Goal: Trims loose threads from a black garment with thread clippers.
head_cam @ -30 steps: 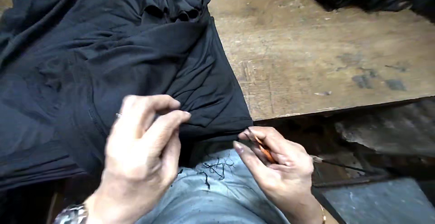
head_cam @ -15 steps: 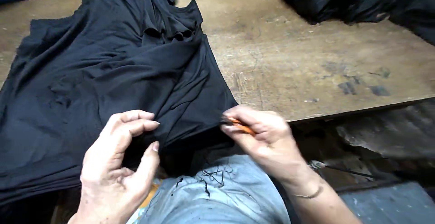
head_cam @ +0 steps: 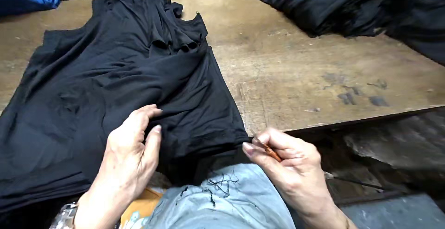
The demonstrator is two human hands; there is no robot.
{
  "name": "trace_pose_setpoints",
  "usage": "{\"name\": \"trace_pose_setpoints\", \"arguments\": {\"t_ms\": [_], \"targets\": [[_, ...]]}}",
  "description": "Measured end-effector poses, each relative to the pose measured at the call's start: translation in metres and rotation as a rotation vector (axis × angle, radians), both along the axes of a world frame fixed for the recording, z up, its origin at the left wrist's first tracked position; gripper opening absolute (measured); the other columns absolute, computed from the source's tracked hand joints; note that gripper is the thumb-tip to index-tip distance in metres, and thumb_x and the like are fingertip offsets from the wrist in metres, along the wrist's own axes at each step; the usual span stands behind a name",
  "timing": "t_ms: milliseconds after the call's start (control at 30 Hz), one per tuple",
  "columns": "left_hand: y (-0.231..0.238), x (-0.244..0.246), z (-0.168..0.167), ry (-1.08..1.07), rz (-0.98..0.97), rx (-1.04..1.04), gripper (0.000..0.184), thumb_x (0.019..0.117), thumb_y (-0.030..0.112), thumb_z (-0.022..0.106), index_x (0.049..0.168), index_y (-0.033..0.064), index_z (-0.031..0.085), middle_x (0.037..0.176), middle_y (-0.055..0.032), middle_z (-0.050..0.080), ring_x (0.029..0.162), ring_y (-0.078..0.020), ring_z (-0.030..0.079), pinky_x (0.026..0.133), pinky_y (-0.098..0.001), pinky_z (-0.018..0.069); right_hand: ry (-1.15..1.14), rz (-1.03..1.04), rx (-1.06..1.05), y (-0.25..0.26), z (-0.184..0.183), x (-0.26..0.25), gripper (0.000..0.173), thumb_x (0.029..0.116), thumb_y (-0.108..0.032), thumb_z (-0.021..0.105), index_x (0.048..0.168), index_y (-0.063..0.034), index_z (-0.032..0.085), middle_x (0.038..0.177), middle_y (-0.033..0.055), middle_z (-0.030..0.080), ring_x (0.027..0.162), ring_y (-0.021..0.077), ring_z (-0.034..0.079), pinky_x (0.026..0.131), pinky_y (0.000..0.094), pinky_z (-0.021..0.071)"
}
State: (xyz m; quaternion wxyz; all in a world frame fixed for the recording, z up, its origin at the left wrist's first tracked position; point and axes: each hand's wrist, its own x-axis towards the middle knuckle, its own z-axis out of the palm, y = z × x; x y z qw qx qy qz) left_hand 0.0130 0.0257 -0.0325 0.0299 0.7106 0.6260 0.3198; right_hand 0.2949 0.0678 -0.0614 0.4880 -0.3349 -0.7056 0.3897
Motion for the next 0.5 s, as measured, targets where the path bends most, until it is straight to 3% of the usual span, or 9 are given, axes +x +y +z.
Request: {"name": "trace_pose_setpoints", "arguments": {"t_ms": [100, 167, 233, 300, 367, 433, 467, 500], "targets": [[0.007, -0.004, 0.0, 0.136, 0.031, 0.005, 0.041, 0.0956, 0.014, 0.045, 0.13, -0.0006, 0.063, 0.134, -0.0163, 0.064, 0.122, -0.0238, 0.064, 0.101, -0.0398, 0.052, -0.103, 0.031, 0.07, 0.005, 0.01, -0.02, 0.014, 0.0931, -0.016, 0.07, 0.082, -0.0127, 0.063, 0.066, -0.0082, 0.053, 0.053, -0.001, 0.047, 0.046, 0.014, 0.0384], [0.012, -0.008, -0.005, 0.19, 0.078, -0.057, 0.048, 0.0951, 0.023, 0.048, 0.136, -0.0012, 0.058, 0.143, -0.0199, 0.056, 0.128, -0.0369, 0.057, 0.103, -0.0546, 0.0465, -0.164, 0.042, 0.066, 0.011, 0.018, -0.032, 0.008, 0.0938, -0.015, 0.069, 0.088, -0.0128, 0.064, 0.064, -0.0084, 0.053, 0.05, 0.0001, 0.046, 0.042, 0.0156, 0.0376], [0.019, -0.013, -0.005, 0.236, 0.137, -0.137, 0.057, 0.0952, 0.038, 0.053, 0.138, 0.0005, 0.057, 0.135, -0.021, 0.059, 0.117, -0.0414, 0.059, 0.094, -0.0604, 0.0475, -0.181, 0.074, 0.026, 0.017, 0.022, -0.04, 0.002, 0.094, -0.012, 0.067, 0.095, -0.0124, 0.064, 0.064, -0.0072, 0.052, 0.049, 0.0024, 0.045, 0.041, 0.0173, 0.037], [0.023, -0.017, 0.003, 0.256, 0.164, -0.202, 0.048, 0.0951, 0.038, 0.064, 0.128, 0.0029, 0.064, 0.108, -0.0189, 0.065, 0.091, -0.038, 0.066, 0.075, -0.0594, 0.0528, -0.196, 0.096, -0.042, 0.021, 0.018, -0.045, 0.005, 0.0939, -0.012, 0.067, 0.097, -0.014, 0.065, 0.062, -0.0066, 0.052, 0.046, 0.0047, 0.045, 0.039, 0.0195, 0.0362], [0.026, -0.018, 0.013, 0.272, 0.158, -0.202, 0.025, 0.0936, 0.03, 0.07, 0.103, 0.0072, 0.072, 0.085, -0.0127, 0.068, 0.076, -0.0336, 0.066, 0.065, -0.0566, 0.0518, -0.212, 0.114, -0.088, 0.019, 0.011, -0.044, 0.006, 0.0931, -0.013, 0.068, 0.098, -0.0155, 0.065, 0.062, -0.0069, 0.052, 0.047, 0.0052, 0.045, 0.04, 0.0202, 0.0364], [0.022, -0.015, 0.021, 0.253, 0.076, -0.17, 0.018, 0.0902, 0.024, 0.066, 0.093, 0.0071, 0.072, 0.088, -0.0108, 0.064, 0.087, -0.0336, 0.061, 0.072, -0.0547, 0.0478, -0.13, 0.145, -0.132, 0.014, 0.007, -0.039, 0.007, 0.0918, -0.009, 0.068, 0.097, -0.0137, 0.066, 0.064, -0.0057, 0.055, 0.049, 0.0043, 0.047, 0.042, 0.0182, 0.0381], [0.016, -0.008, 0.025, 0.189, 0.003, -0.164, 0.02, 0.0907, 0.028, 0.064, 0.093, 0.0093, 0.071, 0.091, -0.0071, 0.061, 0.089, -0.0282, 0.059, 0.073, -0.0489, 0.0477, -0.061, 0.162, -0.172, 0.011, 0.006, -0.033, 0.006, 0.0929, -0.008, 0.067, 0.097, -0.0117, 0.067, 0.066, -0.0038, 0.056, 0.051, 0.005, 0.048, 0.044, 0.0179, 0.0392], [0.006, 0.003, 0.029, 0.075, -0.096, -0.163, 0.022, 0.092, 0.035, 0.062, 0.094, 0.0152, 0.07, 0.093, 0.0015, 0.061, 0.088, -0.0156, 0.06, 0.072, -0.0367, 0.0509, 0.001, 0.16, -0.22, 0.007, 0.003, -0.027, 0.004, 0.0943, -0.008, 0.067, 0.097, -0.0106, 0.068, 0.066, -0.002, 0.056, 0.051, 0.0054, 0.047, 0.044, 0.0177, 0.0388]]}}
